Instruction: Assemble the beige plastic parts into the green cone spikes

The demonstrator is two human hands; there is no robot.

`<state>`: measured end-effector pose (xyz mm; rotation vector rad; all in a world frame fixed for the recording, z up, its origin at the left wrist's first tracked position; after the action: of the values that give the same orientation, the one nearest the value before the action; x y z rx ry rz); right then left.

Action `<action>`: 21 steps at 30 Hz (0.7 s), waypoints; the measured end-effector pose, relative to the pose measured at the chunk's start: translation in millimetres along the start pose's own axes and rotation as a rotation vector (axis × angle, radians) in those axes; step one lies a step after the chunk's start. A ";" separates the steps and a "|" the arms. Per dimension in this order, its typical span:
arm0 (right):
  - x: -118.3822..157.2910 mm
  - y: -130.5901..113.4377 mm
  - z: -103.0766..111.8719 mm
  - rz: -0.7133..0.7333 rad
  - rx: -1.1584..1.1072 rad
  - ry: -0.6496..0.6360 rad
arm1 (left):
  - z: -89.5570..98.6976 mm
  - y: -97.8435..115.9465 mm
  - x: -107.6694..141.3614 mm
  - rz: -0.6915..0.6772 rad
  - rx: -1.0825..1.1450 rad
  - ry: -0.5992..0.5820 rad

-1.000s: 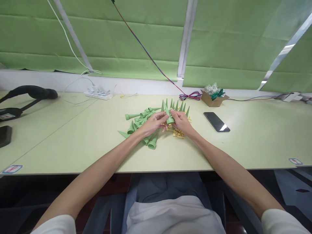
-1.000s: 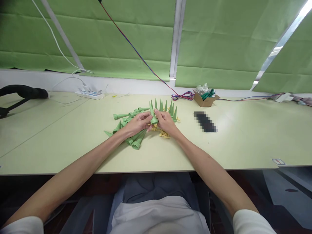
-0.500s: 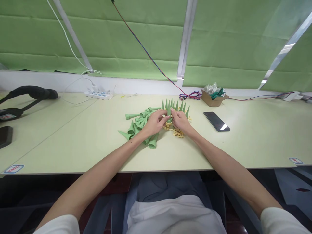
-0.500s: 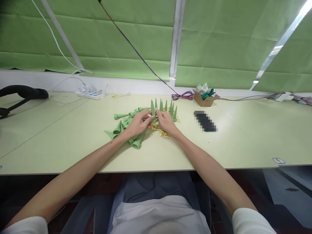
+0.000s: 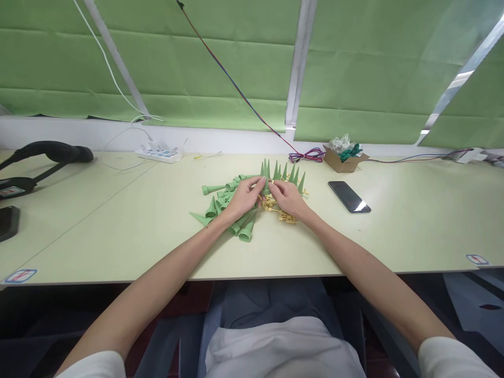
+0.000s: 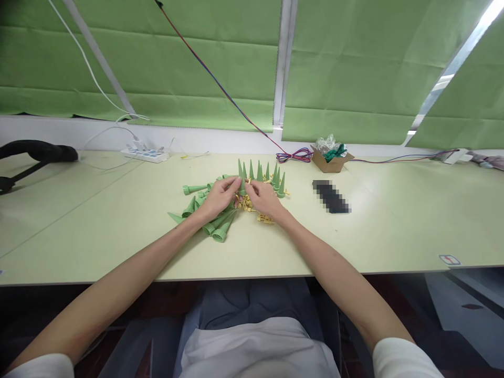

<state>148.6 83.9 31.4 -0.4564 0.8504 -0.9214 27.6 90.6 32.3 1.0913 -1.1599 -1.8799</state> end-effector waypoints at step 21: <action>10.9 -16.2 -16.3 0.039 0.296 0.003 | -10.4 -8.0 2.7 0.035 0.101 -0.111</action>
<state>130.8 66.0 27.7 -0.1815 0.7084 -0.9934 34.9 87.6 21.5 1.0240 -1.3408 -1.8931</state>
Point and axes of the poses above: each hand's wrist, its own x-axis away from the middle knuckle, its own z-axis out of the back of the hand, y = z × x, the point moved 8 cm from there along -x, towards the middle knuckle, and after that the axes turned 7 degrees about -y, right-handed, at the moved point
